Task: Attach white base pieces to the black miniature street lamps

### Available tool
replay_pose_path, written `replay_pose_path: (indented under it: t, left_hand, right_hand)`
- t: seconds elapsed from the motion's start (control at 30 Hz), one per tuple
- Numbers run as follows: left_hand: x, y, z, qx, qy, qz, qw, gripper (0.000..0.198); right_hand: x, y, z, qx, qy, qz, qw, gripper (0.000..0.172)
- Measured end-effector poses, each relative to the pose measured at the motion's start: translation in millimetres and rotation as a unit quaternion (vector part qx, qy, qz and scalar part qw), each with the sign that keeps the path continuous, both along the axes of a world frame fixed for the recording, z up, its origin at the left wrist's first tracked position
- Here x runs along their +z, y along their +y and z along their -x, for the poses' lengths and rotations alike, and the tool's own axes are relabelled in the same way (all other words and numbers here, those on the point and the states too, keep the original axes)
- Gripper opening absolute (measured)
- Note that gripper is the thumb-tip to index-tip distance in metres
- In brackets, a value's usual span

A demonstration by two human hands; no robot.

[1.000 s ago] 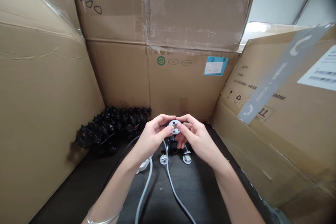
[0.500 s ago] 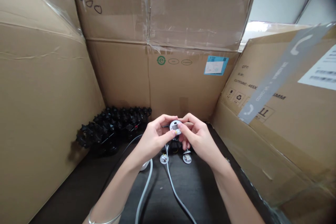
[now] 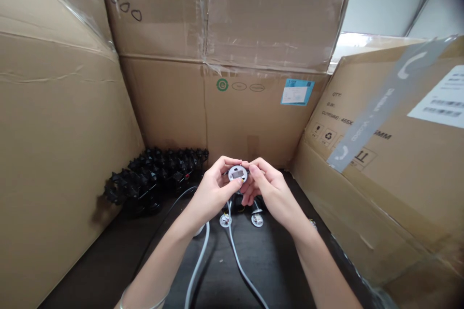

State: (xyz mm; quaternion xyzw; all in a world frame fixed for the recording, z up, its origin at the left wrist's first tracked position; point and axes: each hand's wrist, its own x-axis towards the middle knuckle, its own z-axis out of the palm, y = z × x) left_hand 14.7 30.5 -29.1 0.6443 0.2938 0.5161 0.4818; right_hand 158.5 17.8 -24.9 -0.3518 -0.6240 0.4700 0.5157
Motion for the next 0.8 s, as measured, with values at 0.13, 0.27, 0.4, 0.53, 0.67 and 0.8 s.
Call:
replay_pose_path:
  t: [0.13,0.27,0.4,0.53,0.67,0.8]
  left_hand:
    - [-1.4,0.4,0.8,-0.009,-0.011,0.005,1.000,0.024]
    - [0.0,1.3,3.1,-0.020,-0.005,0.009,1.000,0.025]
    - [0.4,2.2,3.5,-0.015,-0.003,0.013,1.000,0.028]
    - [-2.4,2.5,1.3,-0.006,-0.017,0.013,1.000,0.031]
    - [-3.4,1.5,-0.3,-0.020,-0.030,0.006,0.999,0.032]
    - [-0.7,0.0,-0.9,-0.056,-0.037,0.038,0.997,0.036]
  right_hand:
    - [1.1,-2.0,0.6,0.000,-0.012,-0.001,1.000,0.020]
    - [-2.0,-2.4,2.7,-0.013,-0.024,-0.005,1.000,0.016]
    - [-5.4,-1.8,3.8,-0.025,-0.034,-0.015,0.999,0.015]
    - [-5.1,-0.6,3.7,-0.037,-0.036,-0.025,0.998,0.014]
    - [-2.2,0.3,-0.2,-0.039,-0.031,-0.019,0.999,0.016]
    - [-0.4,0.8,-5.2,-0.050,-0.035,-0.023,0.998,0.019]
